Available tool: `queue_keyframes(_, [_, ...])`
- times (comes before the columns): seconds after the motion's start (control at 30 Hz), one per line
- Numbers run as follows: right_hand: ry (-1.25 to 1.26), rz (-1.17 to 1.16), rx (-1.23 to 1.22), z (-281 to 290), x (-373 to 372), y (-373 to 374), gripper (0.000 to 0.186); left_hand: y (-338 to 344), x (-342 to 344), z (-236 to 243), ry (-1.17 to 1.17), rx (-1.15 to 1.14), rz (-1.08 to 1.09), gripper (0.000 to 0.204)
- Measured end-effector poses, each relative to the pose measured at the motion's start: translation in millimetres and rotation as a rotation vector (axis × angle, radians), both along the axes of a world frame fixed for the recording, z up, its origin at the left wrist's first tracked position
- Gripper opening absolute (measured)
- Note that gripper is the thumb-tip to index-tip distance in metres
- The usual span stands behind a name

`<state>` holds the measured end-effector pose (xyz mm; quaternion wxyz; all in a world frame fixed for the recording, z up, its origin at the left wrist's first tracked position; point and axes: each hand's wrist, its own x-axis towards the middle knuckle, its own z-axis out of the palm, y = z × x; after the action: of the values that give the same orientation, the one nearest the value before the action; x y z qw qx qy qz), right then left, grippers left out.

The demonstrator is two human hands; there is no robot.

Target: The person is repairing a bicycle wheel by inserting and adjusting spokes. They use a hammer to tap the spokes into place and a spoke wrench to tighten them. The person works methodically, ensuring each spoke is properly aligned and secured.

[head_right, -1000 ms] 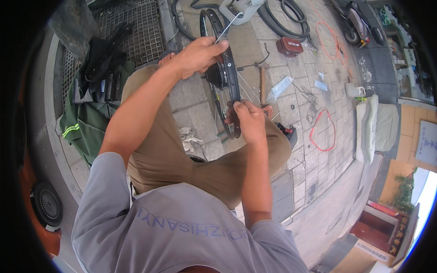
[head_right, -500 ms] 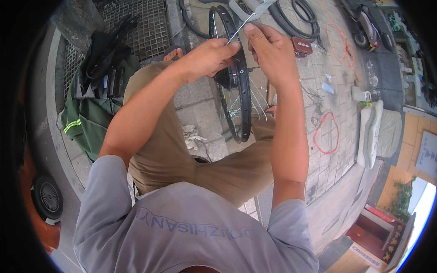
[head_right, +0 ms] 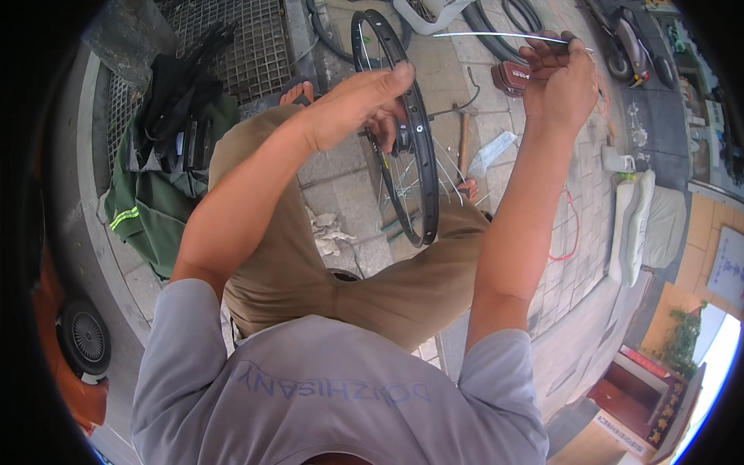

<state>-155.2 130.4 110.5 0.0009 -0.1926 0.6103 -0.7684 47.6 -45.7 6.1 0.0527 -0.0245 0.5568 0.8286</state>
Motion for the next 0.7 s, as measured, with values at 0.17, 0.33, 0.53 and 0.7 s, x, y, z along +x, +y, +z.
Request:
queue_keyframes(0.17, [-0.161, -0.087, 0.096, -55, -38, 30, 0.014, 27, -4, -16, -0.009, -0.211, 0.186, 0.059])
queue_keyframes(0.33, [-0.125, -0.092, 0.357, -92, -47, 20, 0.016, 56, 5, -17, -0.016, -0.080, 0.213, 0.041])
queue_keyframes(0.53, [0.050, 0.097, 0.645, -92, -81, -10, 0.027, 54, 8, -6, -0.057, -0.191, 0.214, 0.051])
queue_keyframes(0.7, [0.335, 0.158, 0.470, -21, -85, -94, 0.026, 59, 2, -7, -0.067, -0.210, 0.200, 0.046])
